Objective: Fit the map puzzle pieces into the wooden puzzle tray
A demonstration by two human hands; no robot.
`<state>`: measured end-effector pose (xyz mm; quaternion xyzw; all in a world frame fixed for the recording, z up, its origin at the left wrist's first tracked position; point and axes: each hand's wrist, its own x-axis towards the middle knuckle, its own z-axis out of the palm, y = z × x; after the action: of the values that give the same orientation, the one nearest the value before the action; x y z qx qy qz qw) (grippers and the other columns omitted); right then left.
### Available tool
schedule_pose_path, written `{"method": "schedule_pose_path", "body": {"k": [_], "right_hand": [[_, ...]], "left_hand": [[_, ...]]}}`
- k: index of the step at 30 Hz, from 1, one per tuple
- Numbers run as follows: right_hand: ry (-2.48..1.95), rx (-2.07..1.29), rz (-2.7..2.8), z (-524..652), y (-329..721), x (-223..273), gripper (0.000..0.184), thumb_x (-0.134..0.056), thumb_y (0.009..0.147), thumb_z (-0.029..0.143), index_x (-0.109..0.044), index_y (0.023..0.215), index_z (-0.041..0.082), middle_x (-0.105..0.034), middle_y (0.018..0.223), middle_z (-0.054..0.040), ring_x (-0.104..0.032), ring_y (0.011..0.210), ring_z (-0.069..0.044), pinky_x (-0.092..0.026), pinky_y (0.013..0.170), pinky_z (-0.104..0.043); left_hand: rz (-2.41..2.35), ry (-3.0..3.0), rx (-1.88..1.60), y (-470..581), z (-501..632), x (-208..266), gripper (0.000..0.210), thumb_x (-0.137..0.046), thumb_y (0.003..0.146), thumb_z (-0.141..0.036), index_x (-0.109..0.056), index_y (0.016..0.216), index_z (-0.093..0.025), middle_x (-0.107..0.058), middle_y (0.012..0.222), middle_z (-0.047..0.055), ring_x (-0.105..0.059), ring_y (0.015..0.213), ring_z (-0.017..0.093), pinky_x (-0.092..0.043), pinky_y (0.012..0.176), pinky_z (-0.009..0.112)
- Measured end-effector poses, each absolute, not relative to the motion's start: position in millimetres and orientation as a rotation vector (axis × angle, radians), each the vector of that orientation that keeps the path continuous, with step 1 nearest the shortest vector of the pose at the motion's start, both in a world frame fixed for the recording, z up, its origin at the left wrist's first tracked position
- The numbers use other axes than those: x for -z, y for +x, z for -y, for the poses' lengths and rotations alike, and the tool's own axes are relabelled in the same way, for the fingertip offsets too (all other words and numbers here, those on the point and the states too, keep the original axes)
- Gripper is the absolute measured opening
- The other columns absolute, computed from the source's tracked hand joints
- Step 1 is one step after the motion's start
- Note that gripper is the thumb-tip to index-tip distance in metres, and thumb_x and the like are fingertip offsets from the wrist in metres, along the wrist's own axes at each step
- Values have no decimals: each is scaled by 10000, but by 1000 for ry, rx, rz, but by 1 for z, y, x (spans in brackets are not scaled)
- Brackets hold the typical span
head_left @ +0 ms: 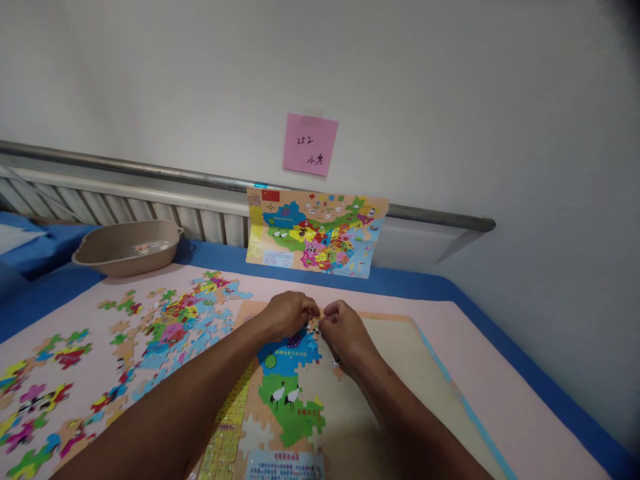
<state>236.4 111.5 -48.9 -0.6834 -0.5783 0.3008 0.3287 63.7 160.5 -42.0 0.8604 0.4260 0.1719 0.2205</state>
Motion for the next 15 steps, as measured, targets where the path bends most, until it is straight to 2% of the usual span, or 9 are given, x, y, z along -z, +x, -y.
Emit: {"method": "schedule_pose_path", "body": {"k": [7, 10, 15], "right_hand": [[-1737, -804, 1480, -112, 243, 39, 199, -582, 741, 131, -581, 921, 215, -634, 729, 16, -598, 651, -170, -400, 578, -254], [-1710, -789, 1470, -113, 250, 26, 153, -565, 778, 155, -583, 919, 210, -617, 737, 16, -581, 632, -161, -415, 583, -256], [-1710, -708, 1455, -118, 273, 7, 134, -513, 849, 194, -591, 959, 201, -573, 727, 27, -519, 582, -148, -416, 575, -254]], "left_hand": [[-1191, 2188, -647, 62, -161, 38, 281, -572, 856, -139, -795, 1007, -223, -798, 965, 9, -718, 885, 186, -525, 767, 252], [-1227, 2109, -756, 59, -163, 33, 238, -571, 850, -158, -783, 948, -204, -793, 947, 22, -706, 909, 207, -516, 797, 282], [-1235, 1957, -952, 50, -166, 8, 191, -565, 860, -264, -735, 830, -184, -723, 774, 6, -642, 742, 182, -472, 675, 279]]}}
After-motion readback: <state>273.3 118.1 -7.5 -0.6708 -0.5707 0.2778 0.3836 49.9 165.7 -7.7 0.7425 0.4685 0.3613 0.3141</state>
